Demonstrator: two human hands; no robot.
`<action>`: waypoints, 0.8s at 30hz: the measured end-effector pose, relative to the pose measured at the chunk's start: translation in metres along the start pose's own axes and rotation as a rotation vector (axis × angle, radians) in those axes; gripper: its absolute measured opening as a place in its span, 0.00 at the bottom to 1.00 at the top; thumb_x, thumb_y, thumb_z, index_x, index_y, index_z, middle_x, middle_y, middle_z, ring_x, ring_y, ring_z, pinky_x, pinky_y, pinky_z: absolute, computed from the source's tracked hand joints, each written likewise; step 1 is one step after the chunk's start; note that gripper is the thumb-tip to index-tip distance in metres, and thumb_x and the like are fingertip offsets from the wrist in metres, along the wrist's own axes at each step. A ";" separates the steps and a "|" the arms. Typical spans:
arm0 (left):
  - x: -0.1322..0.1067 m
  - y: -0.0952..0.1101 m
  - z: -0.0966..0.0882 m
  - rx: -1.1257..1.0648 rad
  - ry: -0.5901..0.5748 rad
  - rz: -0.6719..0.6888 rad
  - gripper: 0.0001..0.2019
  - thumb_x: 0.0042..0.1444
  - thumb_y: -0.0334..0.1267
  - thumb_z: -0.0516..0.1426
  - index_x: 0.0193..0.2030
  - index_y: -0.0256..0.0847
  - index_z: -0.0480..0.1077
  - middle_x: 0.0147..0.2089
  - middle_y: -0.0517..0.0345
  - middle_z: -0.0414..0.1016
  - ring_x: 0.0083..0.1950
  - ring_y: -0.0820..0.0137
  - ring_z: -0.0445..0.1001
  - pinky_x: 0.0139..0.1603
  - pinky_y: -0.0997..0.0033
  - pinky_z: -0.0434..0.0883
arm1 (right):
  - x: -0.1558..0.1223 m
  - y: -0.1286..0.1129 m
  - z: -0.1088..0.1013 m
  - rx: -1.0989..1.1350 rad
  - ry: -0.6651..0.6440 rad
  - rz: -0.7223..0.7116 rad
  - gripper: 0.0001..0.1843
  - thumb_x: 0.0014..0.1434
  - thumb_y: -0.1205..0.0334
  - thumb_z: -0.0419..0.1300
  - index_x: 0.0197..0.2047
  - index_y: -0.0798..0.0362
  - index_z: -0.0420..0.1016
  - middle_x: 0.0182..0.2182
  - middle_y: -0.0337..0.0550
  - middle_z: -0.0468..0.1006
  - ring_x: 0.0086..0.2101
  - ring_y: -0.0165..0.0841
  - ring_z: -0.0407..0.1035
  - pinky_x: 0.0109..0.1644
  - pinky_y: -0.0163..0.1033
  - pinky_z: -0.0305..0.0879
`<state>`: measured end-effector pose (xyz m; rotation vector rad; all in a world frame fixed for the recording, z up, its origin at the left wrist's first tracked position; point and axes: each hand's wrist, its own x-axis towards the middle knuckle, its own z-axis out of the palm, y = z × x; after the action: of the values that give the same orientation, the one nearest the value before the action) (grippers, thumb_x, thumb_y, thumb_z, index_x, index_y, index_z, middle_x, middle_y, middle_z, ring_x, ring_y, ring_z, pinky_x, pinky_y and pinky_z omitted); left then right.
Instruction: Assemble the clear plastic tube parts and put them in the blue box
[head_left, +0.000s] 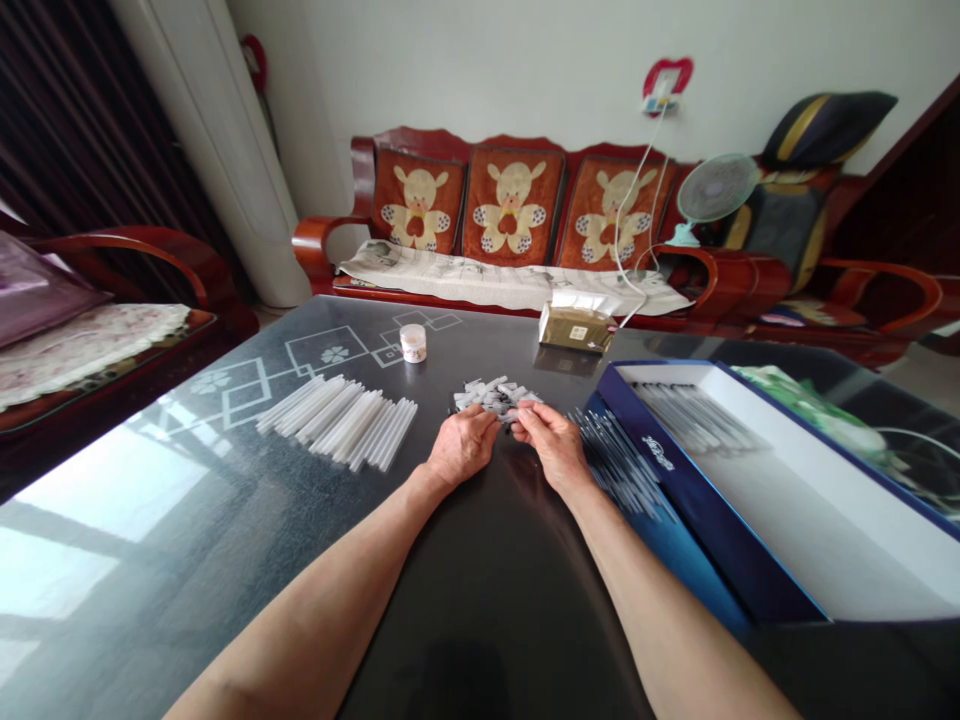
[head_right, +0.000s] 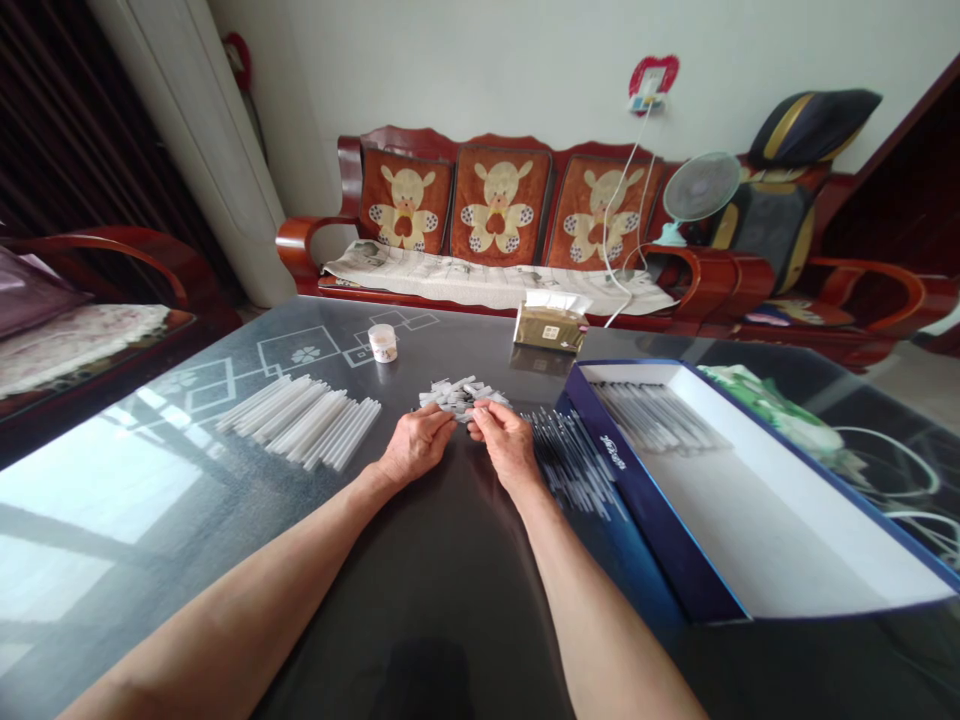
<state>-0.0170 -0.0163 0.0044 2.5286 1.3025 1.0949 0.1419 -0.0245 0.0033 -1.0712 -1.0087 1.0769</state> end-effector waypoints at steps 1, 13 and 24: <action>0.000 0.001 -0.001 0.020 -0.006 -0.006 0.15 0.65 0.38 0.48 0.31 0.38 0.71 0.31 0.54 0.69 0.31 0.72 0.69 0.35 0.75 0.66 | 0.000 0.000 0.001 0.001 0.008 0.012 0.19 0.45 0.51 0.68 0.38 0.53 0.78 0.30 0.41 0.81 0.26 0.30 0.73 0.35 0.39 0.73; -0.001 0.005 -0.005 0.175 -0.077 -0.002 0.14 0.65 0.37 0.48 0.33 0.39 0.71 0.34 0.54 0.71 0.37 0.70 0.71 0.37 0.74 0.67 | -0.002 -0.005 0.003 0.078 0.053 0.172 0.20 0.37 0.54 0.72 0.34 0.56 0.78 0.23 0.39 0.78 0.22 0.27 0.71 0.27 0.34 0.71; 0.000 0.006 -0.006 0.252 -0.124 0.029 0.14 0.66 0.36 0.47 0.33 0.38 0.70 0.35 0.54 0.72 0.39 0.69 0.71 0.40 0.73 0.68 | -0.006 -0.012 0.005 0.089 0.063 0.285 0.12 0.46 0.63 0.71 0.34 0.57 0.77 0.23 0.39 0.79 0.22 0.25 0.71 0.26 0.29 0.72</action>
<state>-0.0168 -0.0221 0.0113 2.7492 1.4565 0.8087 0.1385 -0.0309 0.0153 -1.1920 -0.7654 1.2970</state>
